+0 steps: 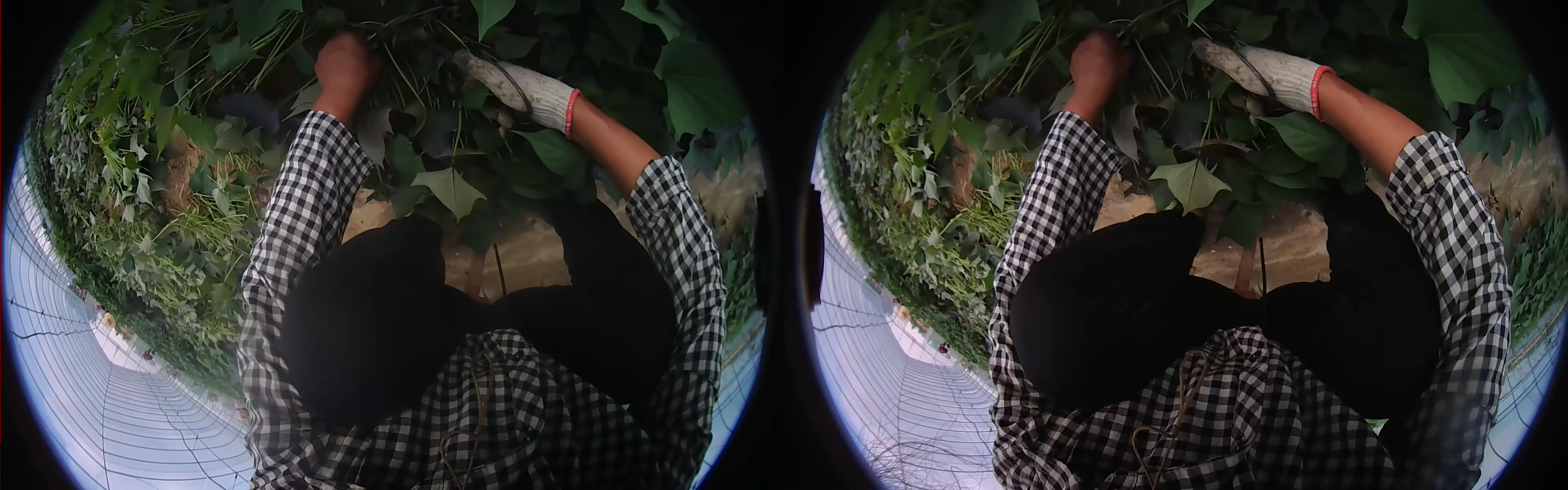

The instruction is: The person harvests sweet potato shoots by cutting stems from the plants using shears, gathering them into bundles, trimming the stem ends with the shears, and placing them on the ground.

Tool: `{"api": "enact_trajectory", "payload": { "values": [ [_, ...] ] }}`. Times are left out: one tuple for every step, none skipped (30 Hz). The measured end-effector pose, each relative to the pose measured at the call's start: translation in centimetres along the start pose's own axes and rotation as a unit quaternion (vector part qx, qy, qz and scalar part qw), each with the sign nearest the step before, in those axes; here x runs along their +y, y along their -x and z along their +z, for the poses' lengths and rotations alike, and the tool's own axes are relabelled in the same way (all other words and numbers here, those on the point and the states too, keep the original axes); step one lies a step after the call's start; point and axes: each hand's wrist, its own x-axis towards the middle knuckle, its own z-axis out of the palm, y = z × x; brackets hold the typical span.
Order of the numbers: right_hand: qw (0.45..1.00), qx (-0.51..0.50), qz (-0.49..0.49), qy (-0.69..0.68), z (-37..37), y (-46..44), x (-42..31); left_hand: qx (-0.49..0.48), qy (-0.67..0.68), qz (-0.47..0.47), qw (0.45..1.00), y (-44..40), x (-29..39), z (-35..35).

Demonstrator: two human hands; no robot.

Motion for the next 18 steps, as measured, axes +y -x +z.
{"api": "enact_trajectory", "payload": {
  "values": [
    [1.000, 0.004, 0.010, -0.002, 0.2, 0.2, 0.5, -0.005, 0.003, -0.012, 1.000, -0.2, -0.1, 0.1],
    [1.000, 0.008, 0.020, -0.004, 0.5, 0.5, 0.6, -0.012, 0.006, -0.022, 1.000, -0.1, -0.4, 0.0],
    [0.999, 0.013, 0.029, -0.006, 0.8, 0.9, 0.7, -0.018, 0.017, -0.018, 1.000, -0.2, -0.7, -0.1],
    [0.998, 0.008, 0.068, -0.010, 0.8, 0.8, 0.6, -0.025, 0.027, -0.013, 0.999, -0.5, -0.9, -0.3],
    [0.994, 0.003, 0.108, -0.014, 0.6, 1.2, 0.3, -0.032, 0.039, -0.008, 0.999, -0.5, -0.8, -0.6],
    [0.995, -0.008, 0.099, -0.015, 0.5, 1.2, 0.4, -0.043, 0.048, 0.012, 0.998, -0.9, -1.1, -0.5],
    [0.996, -0.020, 0.088, -0.017, 0.5, 1.1, 0.6, -0.054, 0.056, 0.031, 0.996, -1.4, -1.5, -0.3],
    [0.996, -0.032, 0.076, -0.019, 0.5, 1.0, 0.6, -0.065, 0.064, 0.051, 0.995, -1.5, -1.6, -0.5],
    [0.997, -0.021, 0.077, -0.011, 0.5, 1.3, 0.7, -0.071, 0.079, 0.049, 0.993, -1.1, -1.2, -0.3],
    [0.997, -0.013, 0.079, -0.002, 0.4, 1.2, 0.2, -0.078, 0.095, 0.045, 0.991, -1.0, -1.1, -0.2],
    [0.997, -0.005, 0.080, 0.006, 0.4, 1.0, -0.3, -0.085, 0.110, 0.041, 0.989, -0.8, -0.8, -0.4],
    [0.999, 0.013, 0.043, 0.017, 0.5, 1.0, -0.9, -0.105, 0.107, 0.037, 0.988, -0.6, -0.6, -0.7],
    [0.999, 0.032, 0.006, 0.027, 0.7, 1.2, -1.3, -0.125, 0.102, 0.033, 0.986, -0.3, -0.4, -0.8],
    [0.999, 0.030, 0.004, 0.045, 0.8, 1.0, -2.0, -0.144, 0.098, 0.029, 0.984, -0.1, -0.1, -1.0],
    [0.998, 0.028, 0.001, 0.063, 0.9, 0.9, -2.7, -0.143, 0.095, 0.032, 0.985, -0.1, 0.0, -0.6],
    [0.995, 0.009, 0.036, 0.088, 0.8, 1.6, -3.7, -0.143, 0.092, 0.038, 0.985, 0.7, 0.7, -0.3],
    [0.991, -0.012, 0.069, 0.114, 0.3, 1.4, -4.2, -0.142, 0.089, 0.042, 0.985, 0.7, 1.0, -0.2],
    [0.987, -0.006, 0.028, 0.157, 0.2, 0.6, -2.8, -0.129, 0.081, 0.036, 0.988, 0.7, 1.2, -0.4]
  ]
}}
